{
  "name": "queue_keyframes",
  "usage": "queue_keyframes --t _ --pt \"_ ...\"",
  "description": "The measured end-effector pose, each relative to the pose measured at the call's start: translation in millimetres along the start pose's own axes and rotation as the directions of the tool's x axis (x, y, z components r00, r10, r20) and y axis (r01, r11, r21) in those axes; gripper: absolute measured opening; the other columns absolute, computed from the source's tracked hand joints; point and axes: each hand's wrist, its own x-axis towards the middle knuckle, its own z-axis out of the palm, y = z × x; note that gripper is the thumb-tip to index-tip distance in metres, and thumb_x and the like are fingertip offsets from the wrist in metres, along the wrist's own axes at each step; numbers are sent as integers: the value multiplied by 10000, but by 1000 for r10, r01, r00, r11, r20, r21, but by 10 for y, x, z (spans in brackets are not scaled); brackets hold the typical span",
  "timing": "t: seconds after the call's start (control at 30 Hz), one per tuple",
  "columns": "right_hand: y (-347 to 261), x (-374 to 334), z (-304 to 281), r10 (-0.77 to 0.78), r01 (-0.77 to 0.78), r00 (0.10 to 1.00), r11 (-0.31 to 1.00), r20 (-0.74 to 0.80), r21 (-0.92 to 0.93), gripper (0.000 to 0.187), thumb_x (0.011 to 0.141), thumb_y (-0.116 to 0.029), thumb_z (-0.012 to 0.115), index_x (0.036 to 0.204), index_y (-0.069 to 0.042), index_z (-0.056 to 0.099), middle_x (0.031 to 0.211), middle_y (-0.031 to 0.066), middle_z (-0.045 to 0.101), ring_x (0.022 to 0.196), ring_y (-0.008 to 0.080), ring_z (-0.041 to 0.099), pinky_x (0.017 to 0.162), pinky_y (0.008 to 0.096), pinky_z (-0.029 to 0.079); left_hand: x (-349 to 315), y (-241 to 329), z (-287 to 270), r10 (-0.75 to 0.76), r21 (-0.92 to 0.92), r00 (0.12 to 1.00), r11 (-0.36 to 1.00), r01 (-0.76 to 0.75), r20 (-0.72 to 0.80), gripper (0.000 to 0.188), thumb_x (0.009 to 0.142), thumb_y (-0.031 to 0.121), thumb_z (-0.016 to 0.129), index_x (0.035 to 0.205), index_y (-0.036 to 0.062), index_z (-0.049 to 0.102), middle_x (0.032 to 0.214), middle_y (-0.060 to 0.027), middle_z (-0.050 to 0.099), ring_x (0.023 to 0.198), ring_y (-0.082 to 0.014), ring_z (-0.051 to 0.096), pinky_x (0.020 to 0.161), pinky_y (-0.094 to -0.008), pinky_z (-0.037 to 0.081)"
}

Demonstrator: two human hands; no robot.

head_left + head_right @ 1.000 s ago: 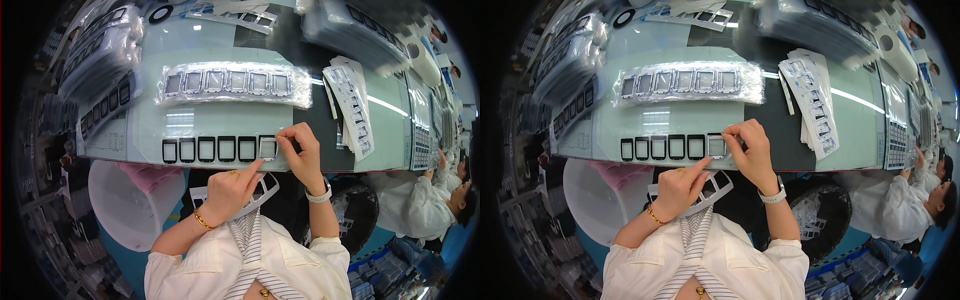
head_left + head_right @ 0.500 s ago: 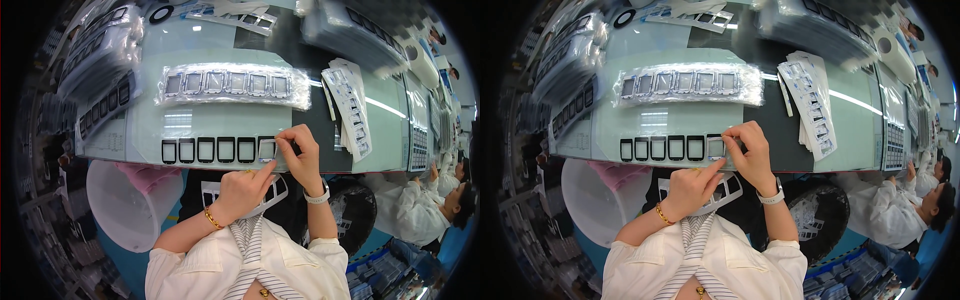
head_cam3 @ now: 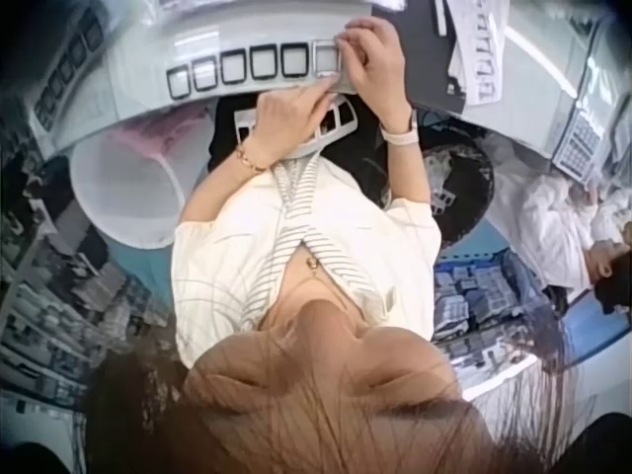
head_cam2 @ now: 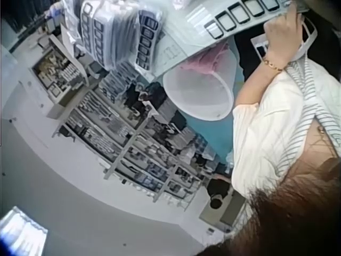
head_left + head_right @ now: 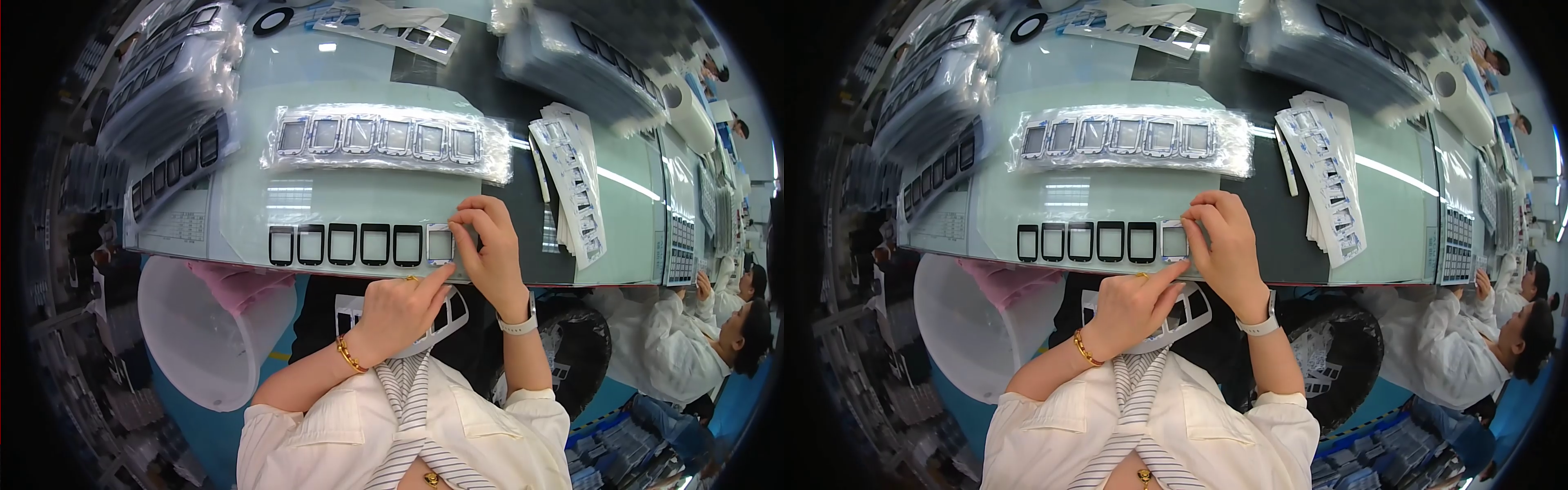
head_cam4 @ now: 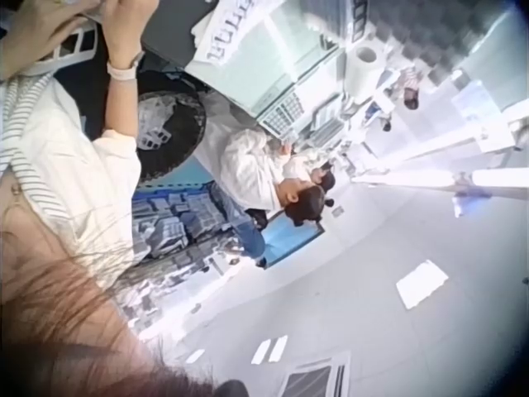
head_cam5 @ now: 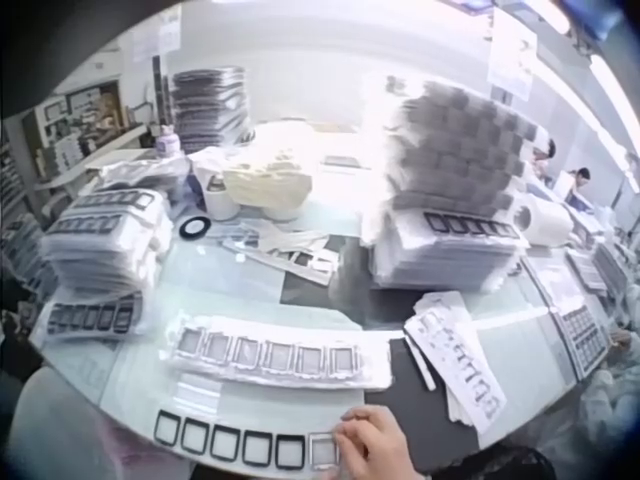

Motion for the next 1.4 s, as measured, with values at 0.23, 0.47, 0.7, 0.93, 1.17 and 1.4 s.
queue_keyframes --t 0.23,0.47,0.7,0.93,1.17,1.4 --pt "-120 58 -47 -14 24 998 984 61 -175 168 873 47 726 1024 -15 687 1149 134 640 904 307 662 776 377 547 -2 10 -42 -10 13 1000 1000 10 27 320 948 219 738 1256 134 732 598 -19 617 491 -202 617 479 -350 468" --pt "-502 -109 -415 96 -142 964 974 249 174 189 886 -23 754 1065 -24 694 1023 120 694 865 274 658 777 328 520 -39 -43 -311 -96 -325 992 944 64 -85 439 905 225 820 1305 96 697 602 -46 572 486 -168 544 488 -315 415" --pt "-614 -189 -413 69 -256 856 918 512 303 130 880 -121 816 915 -37 724 796 66 679 714 245 638 667 329 492 -200 -250 -405 -135 -515 991 849 116 0 522 846 167 893 1303 50 672 577 5 478 492 -91 395 485 -258 310" --pt "-585 -227 -332 16 -186 810 955 587 231 142 908 -153 788 913 -26 724 740 103 663 678 302 632 628 394 476 -227 -302 -648 -106 -444 994 890 101 13 150 891 166 839 902 33 770 762 -57 758 548 -130 638 520 -258 453" --pt "-616 -174 -243 -17 -122 894 953 449 277 129 882 -55 787 986 -24 718 971 90 692 883 268 654 780 359 527 -260 -338 -665 -112 -420 994 902 103 4 88 875 117 827 861 48 774 703 -69 718 515 -160 607 510 -280 431" --pt "-865 -76 -292 -80 -64 931 925 357 374 117 856 31 754 944 -4 687 980 87 687 867 244 653 784 337 522 -288 -410 -621 -145 -217 989 965 145 15 110 884 160 818 853 62 776 688 -76 705 527 -197 612 508 -314 445"
